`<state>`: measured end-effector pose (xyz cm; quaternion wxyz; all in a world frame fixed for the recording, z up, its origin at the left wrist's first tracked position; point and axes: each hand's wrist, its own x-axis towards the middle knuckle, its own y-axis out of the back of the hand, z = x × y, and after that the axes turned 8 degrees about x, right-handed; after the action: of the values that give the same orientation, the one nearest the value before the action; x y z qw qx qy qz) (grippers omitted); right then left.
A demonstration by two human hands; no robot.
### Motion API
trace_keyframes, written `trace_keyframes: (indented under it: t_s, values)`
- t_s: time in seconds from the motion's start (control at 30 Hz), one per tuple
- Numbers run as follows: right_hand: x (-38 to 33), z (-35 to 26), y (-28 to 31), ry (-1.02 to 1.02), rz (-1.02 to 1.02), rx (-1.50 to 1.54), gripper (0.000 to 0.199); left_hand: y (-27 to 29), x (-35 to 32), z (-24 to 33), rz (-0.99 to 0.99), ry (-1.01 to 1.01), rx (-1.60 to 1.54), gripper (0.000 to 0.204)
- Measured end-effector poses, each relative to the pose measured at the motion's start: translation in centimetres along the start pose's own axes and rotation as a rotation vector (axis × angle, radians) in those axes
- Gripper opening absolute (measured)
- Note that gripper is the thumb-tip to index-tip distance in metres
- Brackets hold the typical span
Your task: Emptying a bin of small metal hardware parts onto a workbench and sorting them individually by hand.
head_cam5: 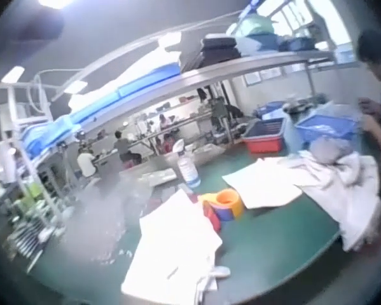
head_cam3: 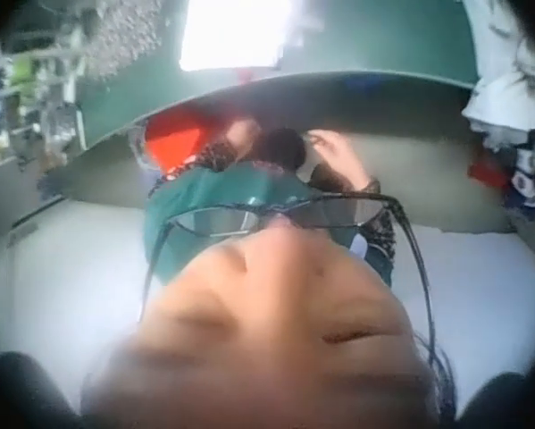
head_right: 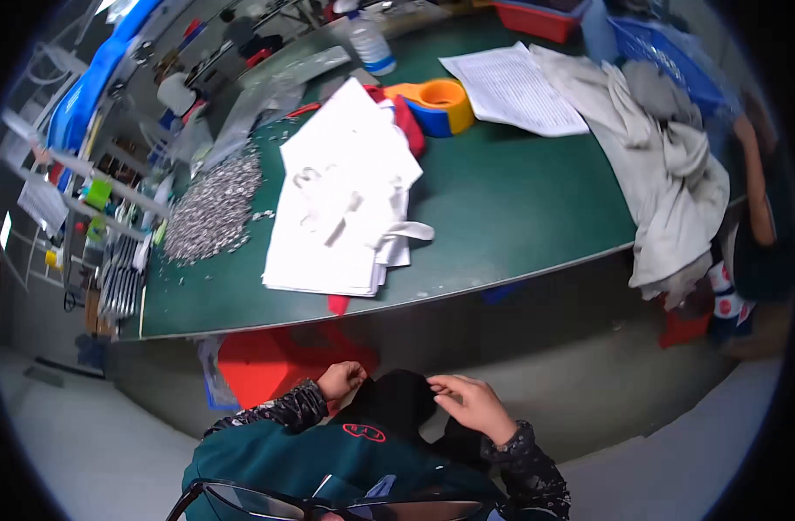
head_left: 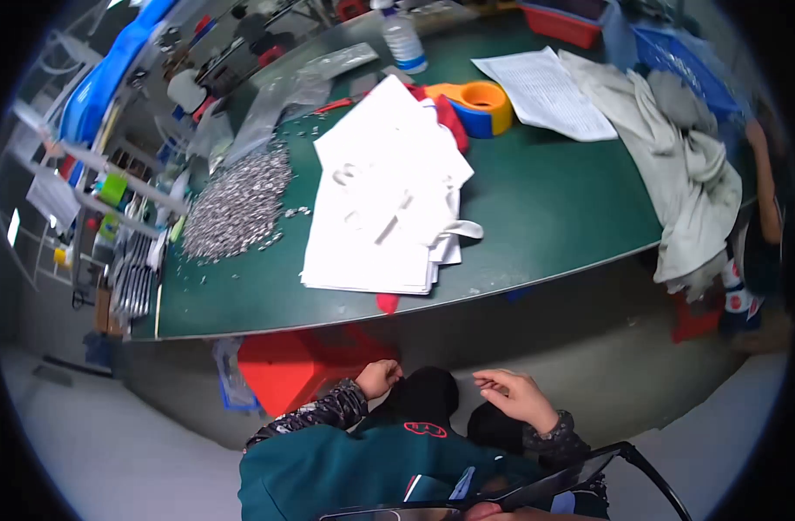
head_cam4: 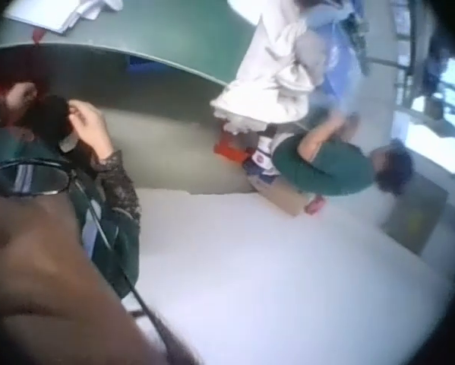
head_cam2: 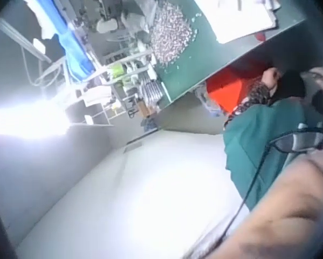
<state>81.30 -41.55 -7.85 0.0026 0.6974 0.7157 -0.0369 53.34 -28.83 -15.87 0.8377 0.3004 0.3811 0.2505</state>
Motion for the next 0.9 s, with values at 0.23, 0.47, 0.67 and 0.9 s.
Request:
trace_keyframes:
  t_s: [0.23,0.47,0.67,0.9]
  values:
    - [-1.3,-28.5,-0.7,0.812,-0.013,-0.438,0.008,4.3,-11.1,3.1,0.298,0.156,-0.127,0.01]
    - [-0.7,-34.0,-4.0,1.409,0.158,-0.387,0.025,6.1,-15.9,1.2,0.541,0.18,-0.256,0.011]
    - [1.3,-36.6,-12.6,1.313,-0.299,-0.271,0.047,7.8,-18.0,-5.2,0.582,0.144,-0.168,0.011]
    - [3.9,-37.3,-19.2,1.35,-0.148,-0.429,0.011,12.7,-20.5,-12.6,0.769,0.192,-0.151,0.008]
